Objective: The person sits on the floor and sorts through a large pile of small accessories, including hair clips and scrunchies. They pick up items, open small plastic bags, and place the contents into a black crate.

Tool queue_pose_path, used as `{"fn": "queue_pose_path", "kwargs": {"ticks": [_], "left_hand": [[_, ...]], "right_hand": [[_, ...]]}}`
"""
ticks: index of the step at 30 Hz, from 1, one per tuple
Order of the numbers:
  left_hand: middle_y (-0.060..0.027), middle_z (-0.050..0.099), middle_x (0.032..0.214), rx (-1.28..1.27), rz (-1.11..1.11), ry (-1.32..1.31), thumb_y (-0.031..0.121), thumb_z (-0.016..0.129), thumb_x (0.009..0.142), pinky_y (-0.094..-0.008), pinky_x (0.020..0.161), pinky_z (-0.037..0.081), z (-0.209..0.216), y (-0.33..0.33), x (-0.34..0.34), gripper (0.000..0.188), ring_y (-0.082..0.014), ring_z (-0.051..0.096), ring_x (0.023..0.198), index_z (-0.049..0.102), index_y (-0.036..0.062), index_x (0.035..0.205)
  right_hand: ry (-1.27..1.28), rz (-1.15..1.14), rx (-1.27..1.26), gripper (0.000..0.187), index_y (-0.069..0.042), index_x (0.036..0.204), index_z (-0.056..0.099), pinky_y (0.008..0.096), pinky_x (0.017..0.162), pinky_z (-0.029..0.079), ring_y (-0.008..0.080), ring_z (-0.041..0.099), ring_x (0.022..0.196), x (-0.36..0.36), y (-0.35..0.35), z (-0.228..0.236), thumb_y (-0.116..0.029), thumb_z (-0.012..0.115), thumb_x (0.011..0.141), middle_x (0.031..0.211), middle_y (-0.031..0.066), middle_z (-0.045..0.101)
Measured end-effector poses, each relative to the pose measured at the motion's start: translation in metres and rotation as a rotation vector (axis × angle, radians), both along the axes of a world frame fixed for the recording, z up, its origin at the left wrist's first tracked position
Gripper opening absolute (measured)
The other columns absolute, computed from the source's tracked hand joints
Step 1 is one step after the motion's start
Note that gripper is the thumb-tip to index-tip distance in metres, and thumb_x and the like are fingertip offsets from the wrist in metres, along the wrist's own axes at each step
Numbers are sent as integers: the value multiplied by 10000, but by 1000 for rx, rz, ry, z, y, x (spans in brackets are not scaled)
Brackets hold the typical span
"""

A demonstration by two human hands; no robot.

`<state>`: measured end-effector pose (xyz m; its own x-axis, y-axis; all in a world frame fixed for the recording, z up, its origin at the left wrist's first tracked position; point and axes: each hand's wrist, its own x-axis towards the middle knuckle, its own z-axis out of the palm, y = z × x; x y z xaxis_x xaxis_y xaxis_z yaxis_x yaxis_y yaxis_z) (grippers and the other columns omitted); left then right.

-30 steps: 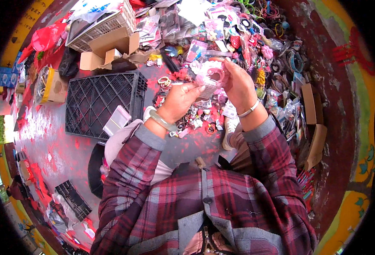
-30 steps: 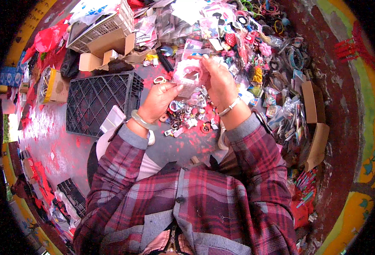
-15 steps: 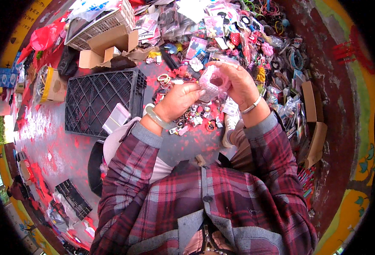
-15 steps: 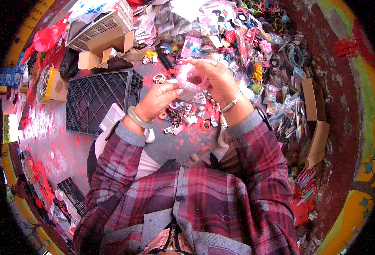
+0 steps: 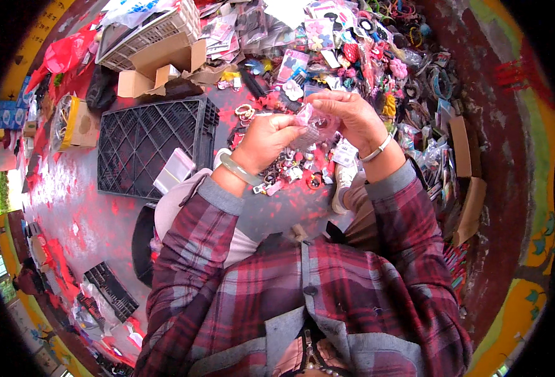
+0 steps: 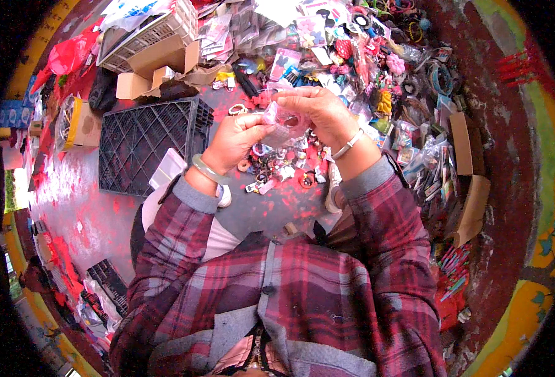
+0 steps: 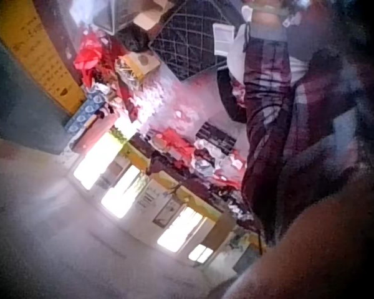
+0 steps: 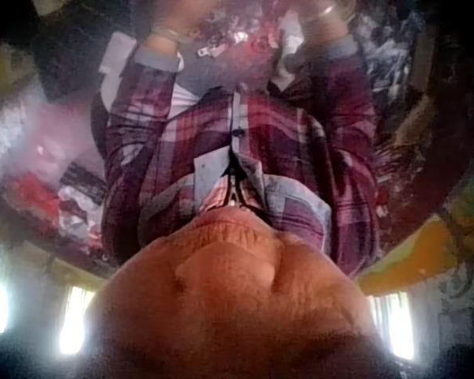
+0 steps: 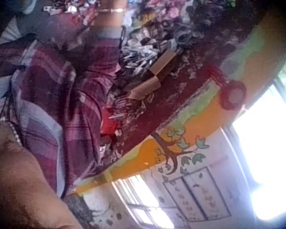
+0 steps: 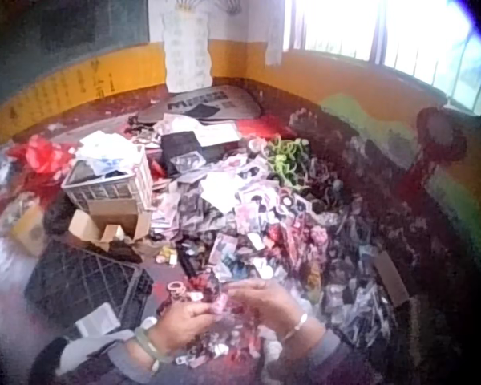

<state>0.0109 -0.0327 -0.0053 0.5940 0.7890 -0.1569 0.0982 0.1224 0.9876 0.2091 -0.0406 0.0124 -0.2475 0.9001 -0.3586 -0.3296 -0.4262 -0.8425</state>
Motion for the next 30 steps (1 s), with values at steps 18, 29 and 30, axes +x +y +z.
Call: {"fn": "queue_pose_path", "kwargs": {"ticks": [18, 29, 30], "left_hand": [[16, 567, 729, -187, -80, -31, 209, 574, 847, -195, 500, 396, -2, -2, 2, 213, -45, 503, 615, 601, 20, 943], [-2, 600, 739, -111, -8, -77, 181, 549, 870, -210, 559, 445, -15, -1, 1, 211, -57, 538, 630, 621, -10, 925], [-1, 598, 735, -91, 38, -88, 179, 545, 873, -210, 559, 445, -15, -1, 2, 208, -57, 539, 628, 621, -10, 913]], "right_hand": [[-153, 154, -35, 124, -19, 832, 578, 195, 578, 421, 77, 541, 649, 2, 3, -7, -5, 625, 718, 754, 7, 584], [-62, 89, 34, 163, 0, 932, 577, 227, 678, 466, 108, 574, 746, -2, 2, -16, -1, 581, 769, 845, 36, 592], [-16, 53, 23, 176, 2, 959, 577, 232, 690, 473, 114, 582, 758, -2, 2, -16, -12, 575, 784, 859, 43, 596]]}}
